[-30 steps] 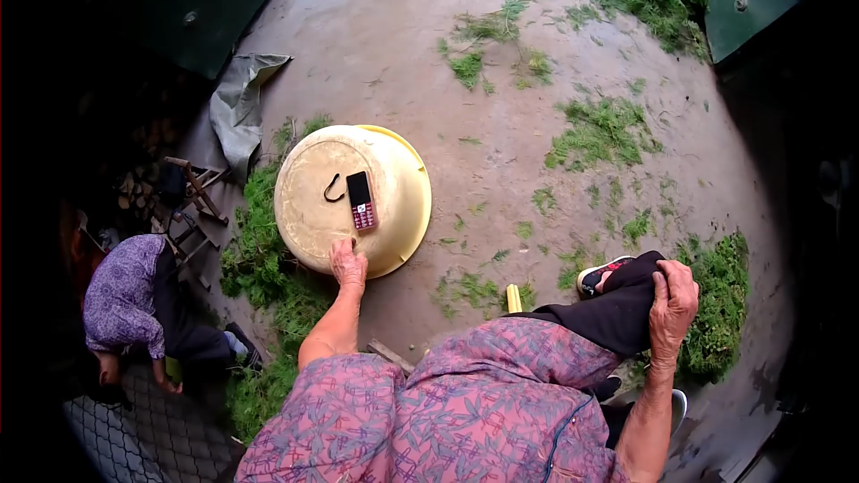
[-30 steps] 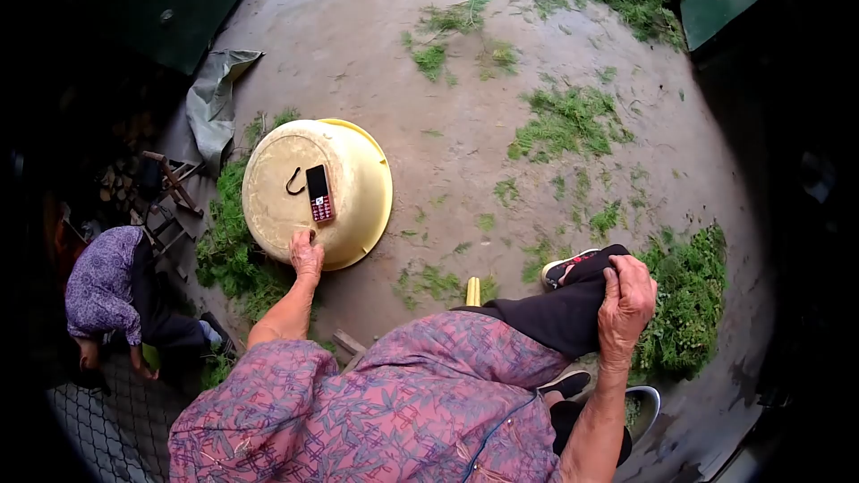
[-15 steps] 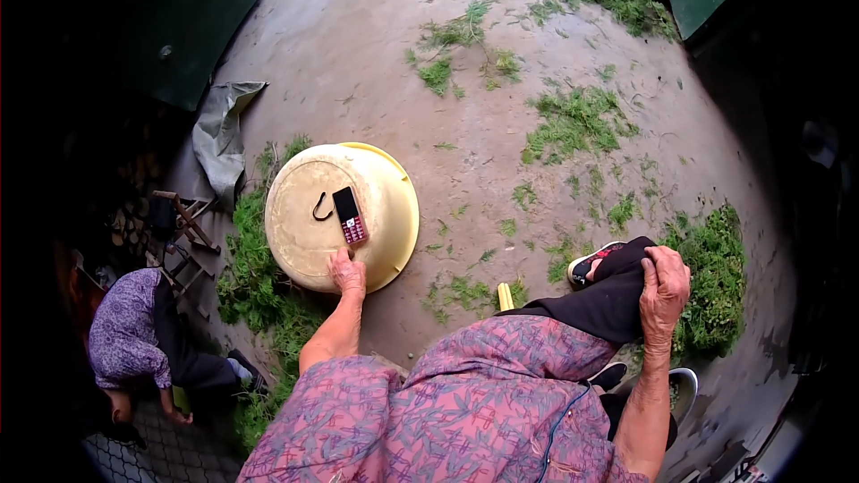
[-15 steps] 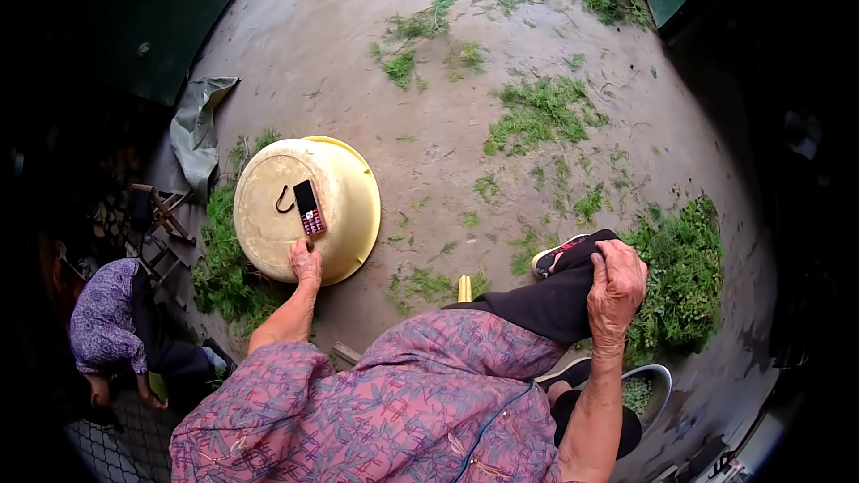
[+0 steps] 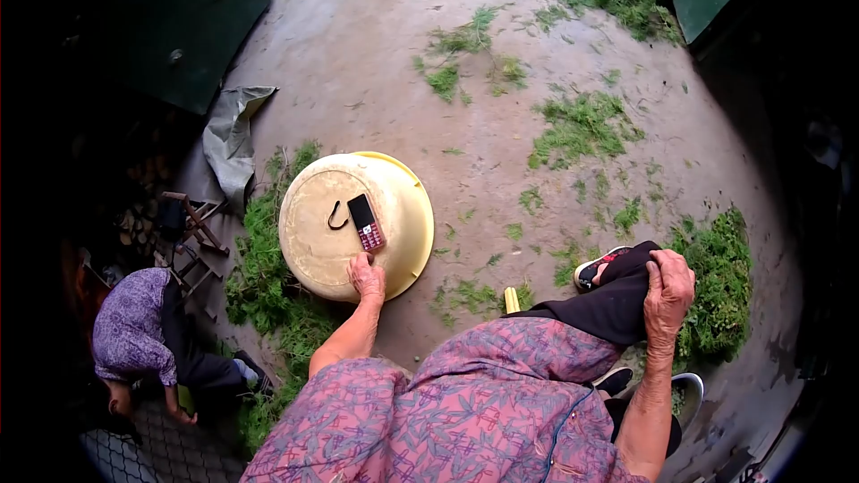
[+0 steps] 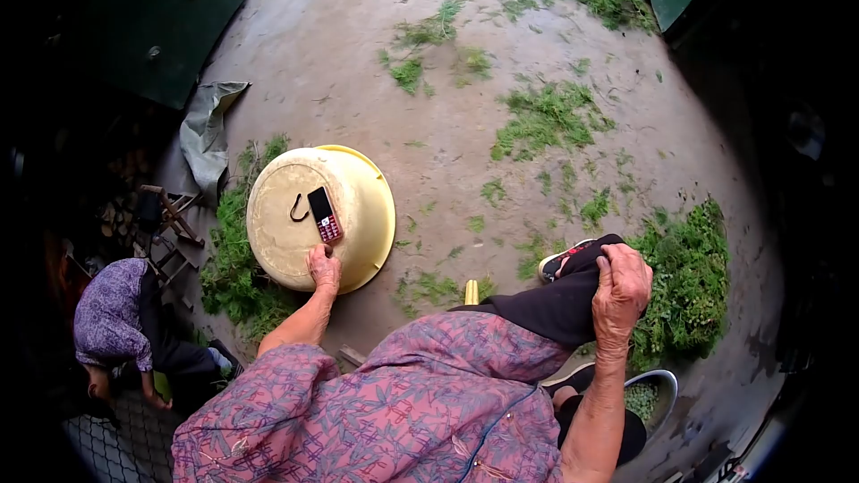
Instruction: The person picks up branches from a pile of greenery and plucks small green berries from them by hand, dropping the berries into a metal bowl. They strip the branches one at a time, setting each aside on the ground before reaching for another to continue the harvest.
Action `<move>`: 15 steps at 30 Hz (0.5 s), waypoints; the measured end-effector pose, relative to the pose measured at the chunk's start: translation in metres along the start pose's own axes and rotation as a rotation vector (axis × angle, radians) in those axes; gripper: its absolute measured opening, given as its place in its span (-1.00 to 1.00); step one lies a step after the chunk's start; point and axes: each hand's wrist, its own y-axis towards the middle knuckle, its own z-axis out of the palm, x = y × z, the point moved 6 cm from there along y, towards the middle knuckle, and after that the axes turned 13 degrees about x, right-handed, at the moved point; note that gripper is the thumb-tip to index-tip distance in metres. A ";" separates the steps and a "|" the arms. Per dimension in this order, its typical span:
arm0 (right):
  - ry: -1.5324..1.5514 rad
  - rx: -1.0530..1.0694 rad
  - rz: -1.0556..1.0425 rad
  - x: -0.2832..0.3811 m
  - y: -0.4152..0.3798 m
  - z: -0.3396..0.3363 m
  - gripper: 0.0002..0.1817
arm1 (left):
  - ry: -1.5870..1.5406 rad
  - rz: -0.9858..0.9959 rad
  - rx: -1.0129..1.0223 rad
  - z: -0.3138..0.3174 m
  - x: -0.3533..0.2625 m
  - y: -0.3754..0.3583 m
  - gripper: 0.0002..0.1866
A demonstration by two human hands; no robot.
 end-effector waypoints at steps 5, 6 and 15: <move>-0.006 0.008 -0.006 0.001 0.001 0.000 -0.87 | -0.027 0.020 0.012 0.002 0.001 -0.001 -0.84; -0.013 0.010 -0.010 0.001 0.002 0.000 -0.87 | -0.041 0.024 0.029 0.002 0.001 0.000 -0.84; -0.030 0.035 -0.014 0.004 0.004 0.000 -0.86 | -0.077 -0.092 -0.087 -0.043 0.015 -0.025 -0.63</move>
